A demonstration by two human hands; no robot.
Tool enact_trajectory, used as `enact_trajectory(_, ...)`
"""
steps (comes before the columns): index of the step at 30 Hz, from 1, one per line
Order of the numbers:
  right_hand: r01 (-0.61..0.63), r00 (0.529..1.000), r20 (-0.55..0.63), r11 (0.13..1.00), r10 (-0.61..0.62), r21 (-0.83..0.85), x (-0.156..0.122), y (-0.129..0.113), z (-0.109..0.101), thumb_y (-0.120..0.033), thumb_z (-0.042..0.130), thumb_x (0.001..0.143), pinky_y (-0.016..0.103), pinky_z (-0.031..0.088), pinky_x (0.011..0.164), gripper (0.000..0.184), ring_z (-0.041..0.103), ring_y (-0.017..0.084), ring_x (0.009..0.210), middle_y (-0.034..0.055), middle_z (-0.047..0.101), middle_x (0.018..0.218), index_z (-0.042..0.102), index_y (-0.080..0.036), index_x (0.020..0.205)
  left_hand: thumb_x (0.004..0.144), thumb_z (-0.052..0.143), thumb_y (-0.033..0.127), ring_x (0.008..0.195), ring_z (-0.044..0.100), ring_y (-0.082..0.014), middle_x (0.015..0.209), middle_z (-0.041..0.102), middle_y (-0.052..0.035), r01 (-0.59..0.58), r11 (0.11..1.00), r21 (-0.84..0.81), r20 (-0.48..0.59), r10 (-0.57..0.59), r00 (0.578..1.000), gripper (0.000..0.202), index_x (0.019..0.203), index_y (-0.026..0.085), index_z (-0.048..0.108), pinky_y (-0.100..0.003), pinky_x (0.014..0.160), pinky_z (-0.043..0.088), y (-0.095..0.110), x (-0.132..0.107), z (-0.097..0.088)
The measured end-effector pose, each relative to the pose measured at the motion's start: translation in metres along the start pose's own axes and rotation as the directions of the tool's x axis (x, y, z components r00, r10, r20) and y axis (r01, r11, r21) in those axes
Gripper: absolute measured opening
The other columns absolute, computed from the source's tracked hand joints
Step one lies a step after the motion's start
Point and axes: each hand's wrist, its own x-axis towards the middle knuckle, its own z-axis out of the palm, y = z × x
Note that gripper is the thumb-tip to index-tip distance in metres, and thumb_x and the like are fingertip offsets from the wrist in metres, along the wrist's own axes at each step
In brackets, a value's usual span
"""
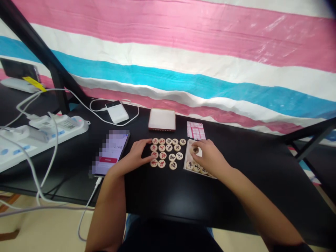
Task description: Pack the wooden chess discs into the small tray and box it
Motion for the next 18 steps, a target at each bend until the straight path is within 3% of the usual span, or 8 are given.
enact_trajectory(2,0.077,0.996,-0.045,0.992,-0.073,0.100,-0.007,-0.019,0.003,-0.020,0.056,0.075,0.030,0.041,0.079,0.014,0.050,0.020,0.086,0.0061,0.061,0.086,0.062,-0.017,0.088,0.079,0.051,0.046,0.108,0.048,-0.0236,0.115,0.051,-0.0098,0.039,0.998,-0.049,-0.088,-0.043,0.995,0.052,0.123,0.018,0.041,-0.040,0.096,0.037,-0.002,0.002,0.001)
enact_trajectory(5,0.274,0.959,0.018,0.938,-0.284,0.214,-0.015,-0.057,0.024,-0.019,0.055,0.076,0.028,0.043,0.076,0.015,0.049,0.019,0.089,0.0053,0.060,0.088,0.062,-0.018,0.089,0.082,0.045,0.041,0.093,0.054,-0.0198,0.107,0.054,-0.0104,0.085,0.989,-0.117,-0.189,-0.107,0.976,0.044,0.116,0.013,0.045,-0.037,0.087,0.044,-0.004,0.005,0.001)
enact_trajectory(7,0.389,0.914,0.041,0.899,-0.405,0.203,-0.017,-0.080,0.043,-0.017,0.054,0.076,0.030,0.042,0.081,0.018,0.048,0.020,0.090,0.0063,0.060,0.089,0.061,-0.016,0.092,0.081,0.045,0.039,0.090,0.055,-0.0189,0.106,0.055,-0.0100,0.093,0.987,-0.132,-0.205,-0.119,0.971,0.041,0.113,0.013,0.047,-0.037,0.085,0.045,-0.005,0.005,0.001)
enact_trajectory(10,0.453,0.887,0.036,0.882,-0.461,0.130,-0.016,-0.099,0.063,-0.015,0.054,0.076,0.035,0.042,0.083,0.017,0.047,0.022,0.091,0.0099,0.059,0.093,0.061,-0.013,0.092,0.080,0.045,0.038,0.089,0.055,-0.0189,0.104,0.055,-0.0095,0.085,0.988,-0.125,-0.209,-0.110,0.972,0.039,0.111,0.013,0.048,-0.038,0.084,0.046,-0.007,0.006,0.001)
enact_trajectory(14,0.402,0.916,-0.091,0.896,-0.392,0.190,-0.015,-0.086,0.055,-0.021,0.054,0.080,0.033,0.042,0.083,0.023,0.047,0.020,0.090,0.0080,0.059,0.094,0.060,-0.015,0.102,0.080,0.044,0.040,0.088,0.055,-0.0192,0.104,0.055,-0.0102,0.082,0.989,-0.126,-0.210,-0.108,0.972,0.042,0.111,0.012,0.048,-0.038,0.083,0.046,-0.008,0.008,0.002)
enact_trajectory(18,0.127,0.975,-0.202,0.980,-0.095,0.152,-0.005,-0.049,0.036,-0.024,0.052,0.082,0.034,0.041,0.081,0.026,0.046,0.022,0.092,0.0087,0.057,0.099,0.060,-0.018,0.106,0.080,0.044,0.043,0.089,0.055,-0.0200,0.104,0.055,-0.0102,0.087,0.989,-0.116,-0.199,-0.109,0.974,0.044,0.111,0.013,0.049,-0.039,0.083,0.047,-0.007,0.008,0.002)
